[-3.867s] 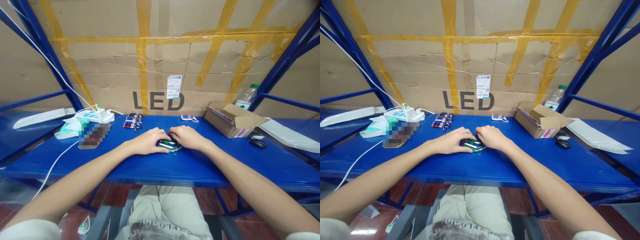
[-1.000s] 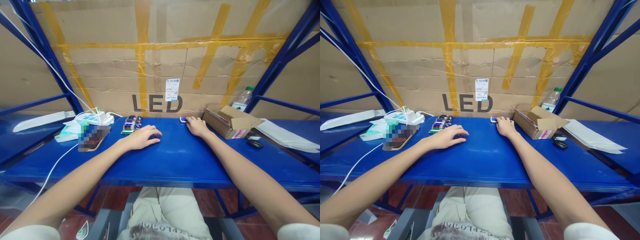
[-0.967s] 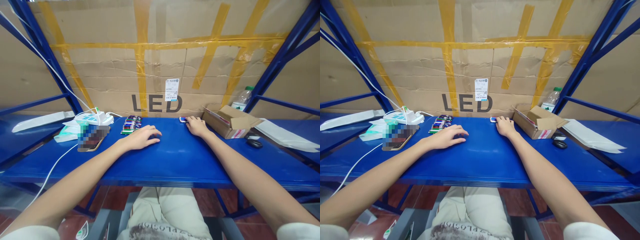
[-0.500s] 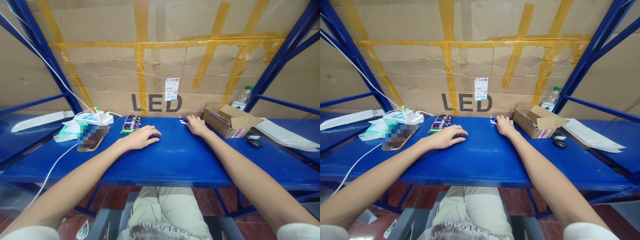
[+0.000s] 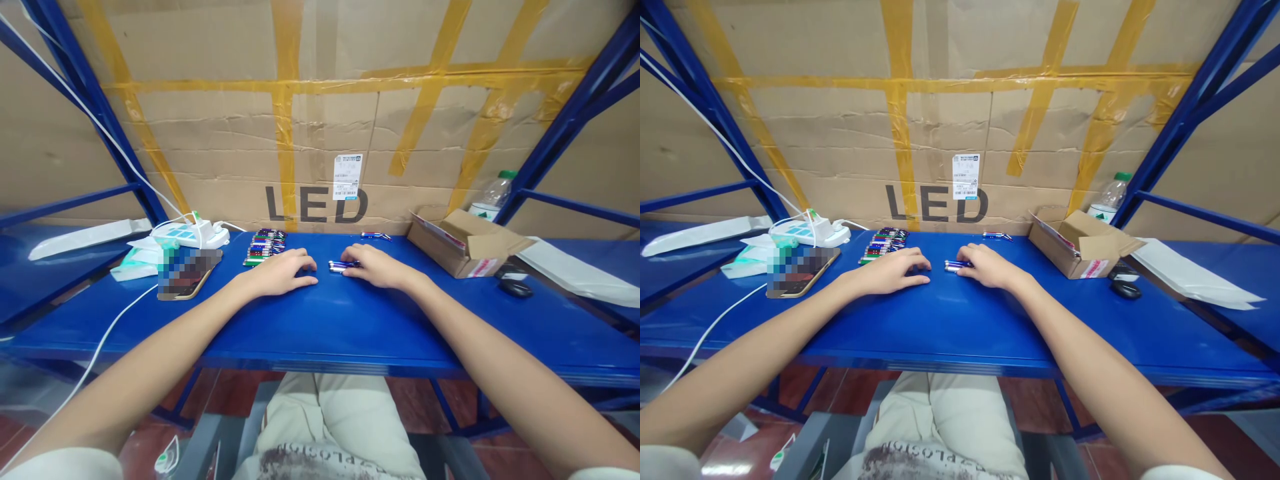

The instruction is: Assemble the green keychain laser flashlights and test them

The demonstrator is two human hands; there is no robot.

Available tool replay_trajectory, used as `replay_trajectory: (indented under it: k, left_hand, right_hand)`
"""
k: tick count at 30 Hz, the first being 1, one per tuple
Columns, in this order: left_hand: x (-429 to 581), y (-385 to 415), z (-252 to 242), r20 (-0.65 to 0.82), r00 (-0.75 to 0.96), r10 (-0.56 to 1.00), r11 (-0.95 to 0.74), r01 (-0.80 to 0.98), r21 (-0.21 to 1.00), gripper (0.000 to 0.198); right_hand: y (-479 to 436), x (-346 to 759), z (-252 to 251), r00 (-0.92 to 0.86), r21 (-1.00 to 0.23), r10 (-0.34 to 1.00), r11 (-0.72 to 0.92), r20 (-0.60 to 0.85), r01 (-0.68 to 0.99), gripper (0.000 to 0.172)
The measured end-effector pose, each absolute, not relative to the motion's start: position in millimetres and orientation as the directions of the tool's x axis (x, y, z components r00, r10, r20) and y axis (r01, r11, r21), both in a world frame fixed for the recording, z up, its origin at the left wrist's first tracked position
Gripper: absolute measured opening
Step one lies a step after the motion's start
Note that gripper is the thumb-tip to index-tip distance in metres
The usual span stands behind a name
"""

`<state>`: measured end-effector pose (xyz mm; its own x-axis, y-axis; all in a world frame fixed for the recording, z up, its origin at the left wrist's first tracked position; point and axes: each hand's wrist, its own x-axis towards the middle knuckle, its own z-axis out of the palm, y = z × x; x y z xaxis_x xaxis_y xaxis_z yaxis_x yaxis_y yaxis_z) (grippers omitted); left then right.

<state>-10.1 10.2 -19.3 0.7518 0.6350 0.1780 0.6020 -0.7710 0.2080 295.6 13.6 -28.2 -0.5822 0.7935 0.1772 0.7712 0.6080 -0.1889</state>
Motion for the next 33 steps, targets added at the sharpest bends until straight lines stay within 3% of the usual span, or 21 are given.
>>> replay_trajectory:
  k: [4,9,18,33]
  left_hand:
    - [-13,9,-17,0.155,0.757,0.634,-0.768,0.595,0.238,0.045]
    - [-13,8,-16,0.151,0.762,0.629,-0.766,0.576,0.284,0.050]
    - [-9,7,-16,0.141,0.761,0.633,-0.762,0.580,0.289,0.035]
    - [-11,10,-19,0.165,0.765,0.622,-0.773,0.566,0.286,0.030]
  right_hand:
    - [-5,275,-24,-0.686,-0.284,0.702,0.709,0.191,0.646,0.022]
    - [-11,272,-21,-0.708,-0.325,0.678,0.726,0.196,0.606,0.022]
    - [-10,272,-22,-0.708,-0.327,0.680,0.724,0.188,0.608,0.022]
    - [-10,274,-20,-0.689,-0.325,0.702,0.703,0.177,0.632,0.023]
